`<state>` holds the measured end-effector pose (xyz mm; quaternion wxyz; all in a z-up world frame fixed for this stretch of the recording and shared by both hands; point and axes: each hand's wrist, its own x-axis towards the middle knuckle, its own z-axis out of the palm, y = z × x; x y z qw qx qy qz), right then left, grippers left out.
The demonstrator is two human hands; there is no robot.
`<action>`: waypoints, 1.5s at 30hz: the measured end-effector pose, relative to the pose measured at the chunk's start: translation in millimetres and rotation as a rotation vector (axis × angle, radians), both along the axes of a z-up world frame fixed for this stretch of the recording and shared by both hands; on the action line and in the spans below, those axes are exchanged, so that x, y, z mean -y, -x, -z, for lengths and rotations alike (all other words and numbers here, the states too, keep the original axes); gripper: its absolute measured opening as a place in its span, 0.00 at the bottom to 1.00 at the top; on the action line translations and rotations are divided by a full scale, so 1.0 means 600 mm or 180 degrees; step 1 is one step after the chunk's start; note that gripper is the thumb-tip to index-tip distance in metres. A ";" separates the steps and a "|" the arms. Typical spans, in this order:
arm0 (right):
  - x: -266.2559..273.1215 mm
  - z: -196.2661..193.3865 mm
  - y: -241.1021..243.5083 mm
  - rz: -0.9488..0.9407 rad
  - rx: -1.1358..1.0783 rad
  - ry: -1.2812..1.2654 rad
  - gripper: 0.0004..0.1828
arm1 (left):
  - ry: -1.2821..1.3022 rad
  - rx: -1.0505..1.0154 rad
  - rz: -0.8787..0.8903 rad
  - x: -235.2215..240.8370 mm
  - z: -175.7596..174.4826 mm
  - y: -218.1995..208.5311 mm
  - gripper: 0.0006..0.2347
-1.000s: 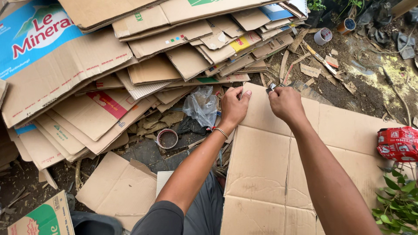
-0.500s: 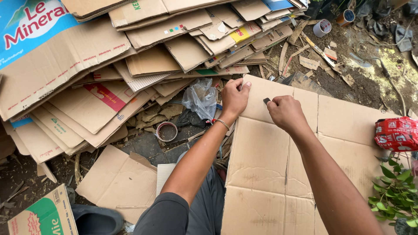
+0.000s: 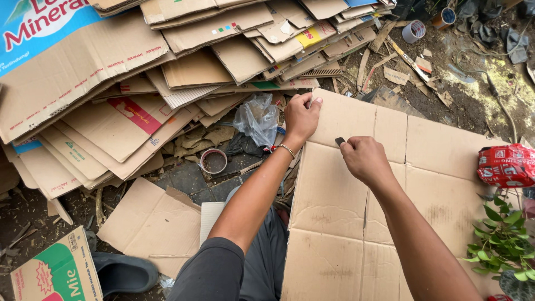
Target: The person uses a utility knife to cut a large piece of cardboard into a grid pattern. They then fold the cardboard along the cut lines to form a box-like structure and place two wrapped items inside.
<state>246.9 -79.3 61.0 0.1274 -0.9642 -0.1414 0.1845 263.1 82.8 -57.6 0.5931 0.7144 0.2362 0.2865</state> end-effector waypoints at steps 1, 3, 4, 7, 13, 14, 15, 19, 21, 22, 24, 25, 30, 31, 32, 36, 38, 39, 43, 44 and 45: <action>0.001 -0.001 0.005 -0.0050 0.0065 -0.0002 0.19 | 0.0038 -0.0006 -0.0001 0.001 0.001 0.000 0.10; 0.003 -0.003 0.018 -0.0017 0.0102 -0.0054 0.20 | 0.0059 -0.0030 -0.0001 0.001 0.001 -0.001 0.10; 0.002 -0.004 0.023 -0.0003 0.0123 -0.0081 0.20 | 0.0043 -0.0048 0.0000 0.001 0.001 0.000 0.10; 0.002 -0.008 0.033 0.0267 -0.0160 0.0028 0.20 | 0.0078 -0.0034 -0.0002 0.002 0.002 -0.001 0.09; 0.006 -0.009 0.044 -0.0004 0.0016 -0.0062 0.20 | 0.0056 0.0020 -0.0023 0.001 0.004 -0.002 0.09; 0.007 -0.008 0.044 -0.0043 0.0011 -0.0069 0.20 | 0.0048 -0.0006 -0.0007 0.000 0.005 -0.002 0.09; 0.010 -0.009 0.044 -0.0070 0.0011 -0.0070 0.20 | 0.0052 0.0005 -0.0014 0.001 0.004 -0.003 0.09; 0.015 -0.014 0.040 0.0008 -0.0190 -0.0137 0.21 | 0.0050 0.0040 -0.0035 0.005 0.005 -0.002 0.09; 0.013 -0.018 0.034 0.0339 -0.0506 -0.0121 0.20 | 0.0034 0.0002 -0.0027 0.003 0.004 -0.002 0.09; 0.010 -0.018 0.032 0.0499 -0.0662 -0.0112 0.20 | 0.0027 -0.0045 -0.0010 0.001 0.003 -0.004 0.09; 0.011 -0.014 0.036 0.0289 -0.0449 -0.0292 0.20 | -0.0005 -0.0067 -0.0014 0.001 0.007 -0.003 0.09; 0.013 -0.011 0.038 0.0198 -0.0340 -0.0378 0.19 | -0.0029 -0.0032 -0.0035 0.004 0.009 -0.004 0.09; 0.027 -0.004 0.069 -0.0053 -0.0102 -0.0161 0.21 | -0.0086 -0.0028 -0.0080 0.002 0.015 -0.008 0.10; 0.030 -0.004 0.076 0.0017 -0.0151 -0.0133 0.21 | -0.0098 0.0028 -0.0106 0.003 0.017 -0.008 0.09; 0.033 -0.006 0.082 0.0000 -0.0139 -0.0146 0.21 | -0.0110 0.0083 -0.0133 0.005 0.018 -0.008 0.08; 0.026 -0.025 0.099 0.0202 -0.0321 -0.0161 0.22 | -0.0121 0.0018 -0.0086 0.001 0.013 -0.010 0.09; 0.025 -0.034 0.111 0.0306 -0.0438 -0.0121 0.22 | -0.0061 0.0025 -0.0094 0.003 0.013 -0.007 0.09; 0.024 -0.037 0.116 0.0292 -0.0440 -0.0106 0.22 | -0.0045 0.0033 -0.0097 0.004 0.013 -0.007 0.08; 0.024 -0.043 0.138 0.0317 -0.0454 -0.0124 0.22 | -0.0044 -0.0010 -0.0102 0.003 0.006 -0.003 0.09; 0.024 -0.042 0.139 0.0313 -0.0431 -0.0094 0.22 | -0.0064 -0.0032 -0.0098 0.002 0.001 -0.003 0.09; 0.025 -0.041 0.141 0.0313 -0.0408 -0.0064 0.22 | 0.0032 -0.0143 -0.0019 0.002 -0.005 0.000 0.11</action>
